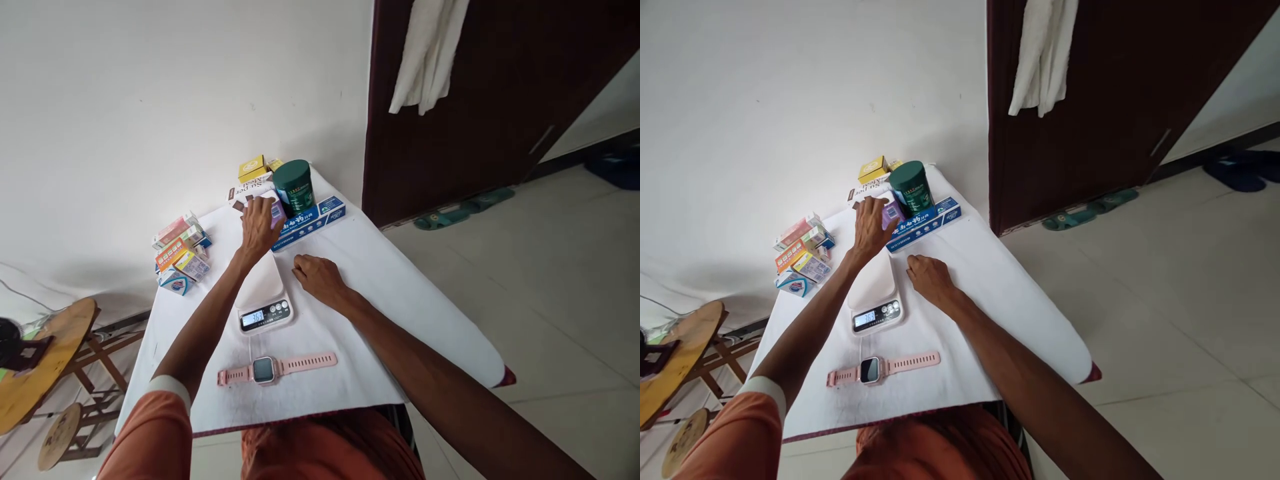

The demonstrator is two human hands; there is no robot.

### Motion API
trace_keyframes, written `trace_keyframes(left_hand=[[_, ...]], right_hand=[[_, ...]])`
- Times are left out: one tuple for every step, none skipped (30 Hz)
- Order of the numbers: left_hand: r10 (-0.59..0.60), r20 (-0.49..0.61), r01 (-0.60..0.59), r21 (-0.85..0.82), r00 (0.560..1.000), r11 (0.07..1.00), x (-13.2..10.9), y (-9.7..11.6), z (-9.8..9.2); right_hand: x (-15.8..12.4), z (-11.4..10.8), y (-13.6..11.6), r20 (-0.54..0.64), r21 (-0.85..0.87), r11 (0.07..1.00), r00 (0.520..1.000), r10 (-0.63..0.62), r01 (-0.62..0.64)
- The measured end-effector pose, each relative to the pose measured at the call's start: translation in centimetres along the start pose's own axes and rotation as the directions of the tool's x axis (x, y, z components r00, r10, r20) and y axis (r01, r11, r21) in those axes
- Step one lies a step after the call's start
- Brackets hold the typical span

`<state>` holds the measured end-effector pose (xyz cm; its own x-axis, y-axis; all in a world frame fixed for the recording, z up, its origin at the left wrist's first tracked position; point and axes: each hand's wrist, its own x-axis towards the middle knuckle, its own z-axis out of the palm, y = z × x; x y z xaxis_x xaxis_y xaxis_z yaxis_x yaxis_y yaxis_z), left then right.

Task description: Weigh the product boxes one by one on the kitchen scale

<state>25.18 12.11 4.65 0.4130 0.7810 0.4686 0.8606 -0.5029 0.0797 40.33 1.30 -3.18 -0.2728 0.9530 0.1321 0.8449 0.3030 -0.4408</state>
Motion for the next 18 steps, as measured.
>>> trace_keyframes(left_hand=[[0.038, 0.074, -0.038, -0.005, 0.997, 0.999, -0.2, 0.6, 0.4], [0.069, 0.160, -0.070, -0.002, 0.985, 0.998, -0.3, 1.2, 1.0], [0.088, 0.241, -0.094, 0.012, 0.966, 0.996, -0.3, 1.8, 1.5], [0.093, 0.304, -0.109, 0.036, 0.948, 0.993, -0.3, 2.3, 2.2], [0.085, 0.342, -0.115, 0.066, 0.936, 0.991, -0.2, 2.9, 2.8], [0.069, 0.358, -0.110, 0.096, 0.931, 0.989, 0.1, 3.3, 3.4], [0.045, 0.358, -0.094, 0.120, 0.932, 0.988, 0.4, 3.8, 4.0], [0.016, 0.348, -0.068, 0.136, 0.937, 0.988, 0.8, 4.1, 4.5], [-0.011, 0.332, -0.040, 0.145, 0.943, 0.989, 1.1, 4.4, 4.8], [-0.032, 0.317, -0.016, 0.147, 0.948, 0.989, 1.5, 4.7, 5.1], [-0.041, 0.308, -0.003, 0.142, 0.951, 0.990, 1.7, 5.0, 5.3], [-0.035, 0.304, -0.004, 0.128, 0.952, 0.992, 1.9, 5.2, 5.4], [-0.019, 0.302, -0.014, 0.109, 0.953, 0.994, 2.1, 5.5, 5.5], [0.002, 0.300, -0.030, 0.090, 0.954, 0.996, 2.2, 5.8, 5.5], [0.024, 0.296, -0.047, 0.074, 0.955, 0.996, 2.2, 6.2, 5.4], [0.046, 0.288, -0.067, 0.062, 0.957, 0.996, 2.2, 6.7, 5.3], [0.068, 0.275, -0.086, 0.053, 0.959, 0.995, 2.1, 7.2, 5.1], [0.089, 0.258, -0.103, 0.044, 0.962, 0.994, 2.0, 7.7, 4.7]], right_hand=[[0.1, 0.0, 0.0, 0.012, -0.011, 1.000, 1.000, 0.002, -0.002], [0.1, 0.1, -0.1, 0.019, -0.014, 1.000, 1.000, 0.005, -0.005], [0.2, 0.2, 0.0, 0.022, -0.011, 1.000, 1.000, 0.007, -0.007], [0.3, 0.3, 0.0, 0.022, -0.007, 1.000, 1.000, 0.009, -0.009], [0.3, 0.4, 0.0, 0.022, -0.005, 1.000, 1.000, 0.009, -0.009], [0.3, 0.5, 0.0, 0.021, -0.005, 1.000, 1.000, 0.008, -0.008], [0.3, 0.5, 0.0, 0.021, -0.005, 1.000, 1.000, 0.005, -0.005], [0.3, 0.5, 0.0, 0.020, -0.006, 1.000, 1.000, 0.000, 0.000], [0.3, 0.5, 0.0, 0.019, -0.007, 1.000, 1.000, -0.005, 0.005], [0.2, 0.5, 0.0, 0.018, -0.010, 1.000, 1.000, -0.010, 0.011], [0.2, 0.4, 0.0, 0.016, -0.013, 1.000, 1.000, -0.015, 0.015], [0.2, 0.4, 0.0, 0.014, -0.017, 1.000, 1.000, -0.017, 0.018], [0.2, 0.3, 0.0, 0.012, -0.022, 1.000, 1.000, -0.019, 0.019], [0.2, 0.2, 0.0, 0.010, -0.028, 0.999, 1.000, -0.019, 0.019], [0.1, 0.2, 0.0, 0.010, -0.033, 0.999, 1.000, -0.020, 0.020], [0.1, 0.2, 0.1, 0.011, -0.039, 0.999, 1.000, -0.020, 0.021], [0.1, 0.2, 0.1, 0.012, -0.043, 0.999, 1.000, -0.021, 0.022], [0.1, 0.2, 0.1, 0.013, -0.047, 0.999, 1.000, -0.022, 0.023]])
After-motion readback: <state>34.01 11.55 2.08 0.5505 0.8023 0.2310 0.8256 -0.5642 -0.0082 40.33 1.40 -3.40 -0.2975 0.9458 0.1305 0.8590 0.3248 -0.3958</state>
